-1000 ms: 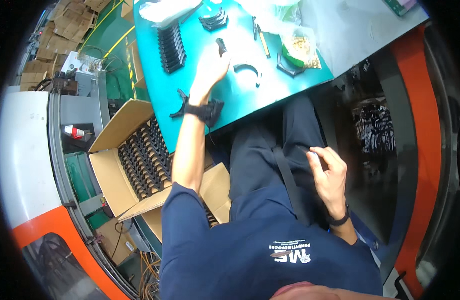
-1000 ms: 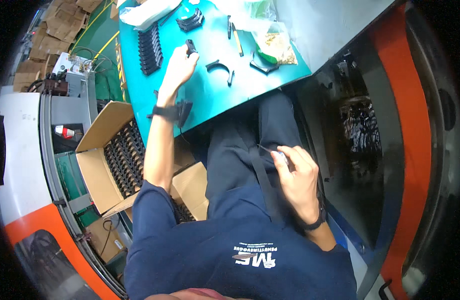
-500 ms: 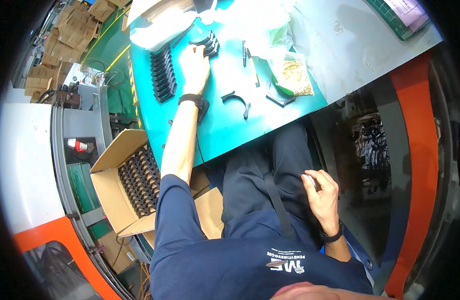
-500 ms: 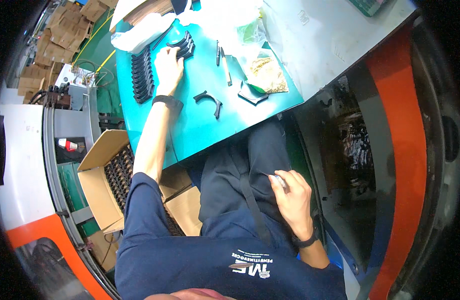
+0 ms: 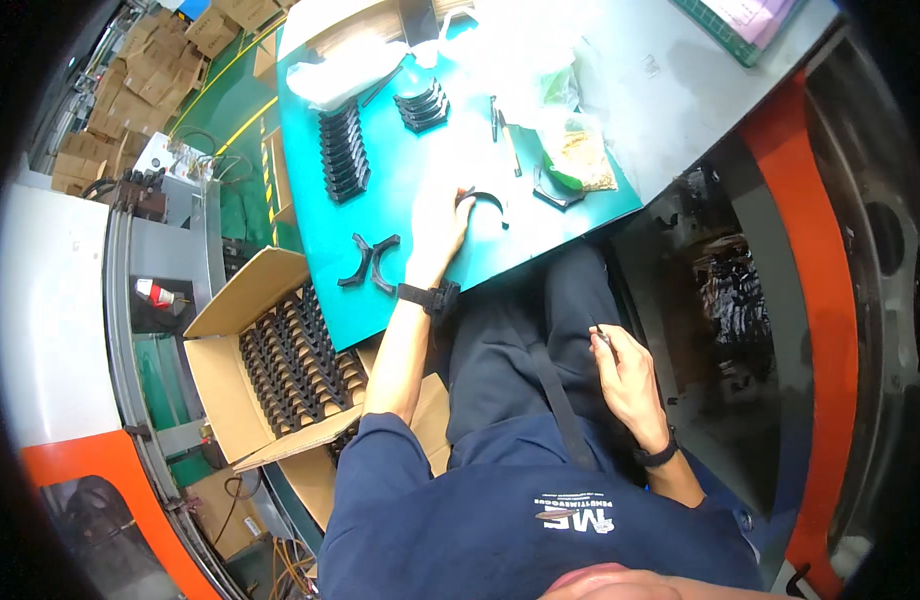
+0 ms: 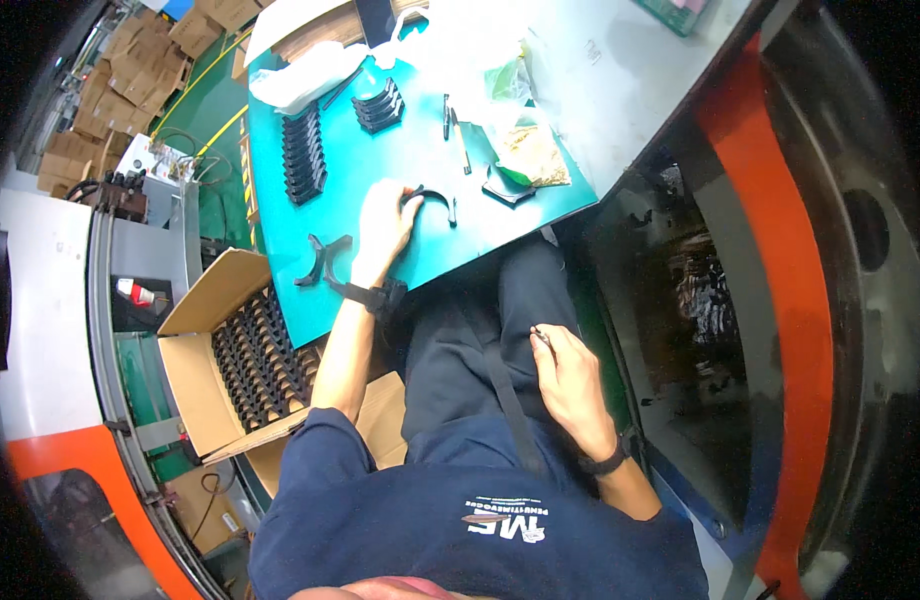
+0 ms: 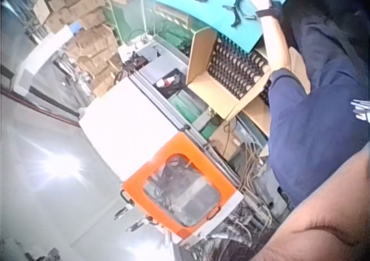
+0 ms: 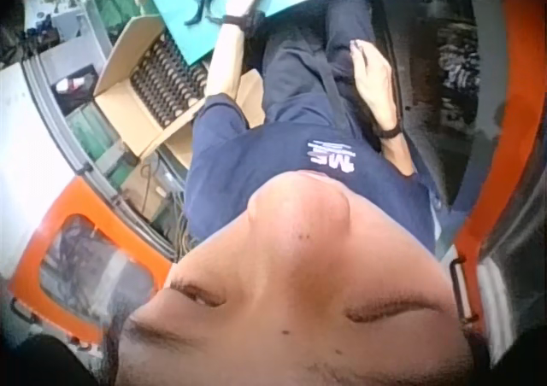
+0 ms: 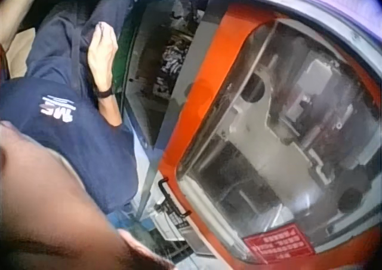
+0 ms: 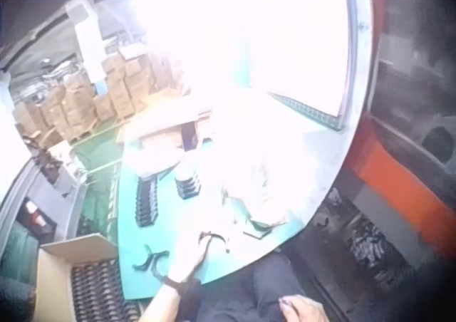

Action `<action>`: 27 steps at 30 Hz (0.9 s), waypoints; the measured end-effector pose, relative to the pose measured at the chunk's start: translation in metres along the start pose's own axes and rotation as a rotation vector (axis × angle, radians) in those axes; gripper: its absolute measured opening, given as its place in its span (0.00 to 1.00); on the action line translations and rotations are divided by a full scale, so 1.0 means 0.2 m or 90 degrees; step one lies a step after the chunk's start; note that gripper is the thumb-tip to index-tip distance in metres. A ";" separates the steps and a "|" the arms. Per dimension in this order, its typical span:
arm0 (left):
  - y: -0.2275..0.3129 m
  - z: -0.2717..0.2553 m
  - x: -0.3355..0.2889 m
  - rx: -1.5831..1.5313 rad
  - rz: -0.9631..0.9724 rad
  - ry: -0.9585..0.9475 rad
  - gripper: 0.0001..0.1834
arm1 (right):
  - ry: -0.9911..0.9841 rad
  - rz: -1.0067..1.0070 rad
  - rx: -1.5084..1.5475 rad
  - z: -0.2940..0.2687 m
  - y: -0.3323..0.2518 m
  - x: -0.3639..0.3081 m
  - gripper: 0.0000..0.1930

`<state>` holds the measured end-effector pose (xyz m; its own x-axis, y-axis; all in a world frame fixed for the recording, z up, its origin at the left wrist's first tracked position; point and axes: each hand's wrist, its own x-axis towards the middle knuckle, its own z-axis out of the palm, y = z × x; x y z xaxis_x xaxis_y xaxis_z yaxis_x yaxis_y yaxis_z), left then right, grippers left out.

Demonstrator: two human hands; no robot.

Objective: Processing, inspecting, and marking plastic parts at a manufacturing station with an injection molding machine.

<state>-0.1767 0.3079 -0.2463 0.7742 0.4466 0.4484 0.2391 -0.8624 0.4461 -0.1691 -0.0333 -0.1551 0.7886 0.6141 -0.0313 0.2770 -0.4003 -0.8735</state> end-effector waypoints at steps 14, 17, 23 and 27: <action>0.76 -0.48 -0.37 -0.267 0.334 -0.314 0.11 | -0.186 0.142 0.305 -0.01 -0.09 0.01 0.10; 0.77 -0.47 -0.41 -0.306 0.284 -0.204 0.16 | -0.171 0.136 0.338 0.00 -0.08 0.02 0.09; 0.84 -0.42 -0.59 -0.737 -0.218 -0.063 0.26 | -0.003 0.154 0.517 -0.08 -0.13 0.11 0.11; 0.96 -0.36 -0.66 -0.753 -0.148 0.070 0.53 | 0.061 0.137 0.642 -0.04 -0.21 0.11 0.11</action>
<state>-0.2747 0.1011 -0.1646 0.7160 0.6297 0.3013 -0.3621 -0.0340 0.9315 -0.1583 -0.0081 -0.1146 0.8197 0.5224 -0.2351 -0.4291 0.2880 -0.8561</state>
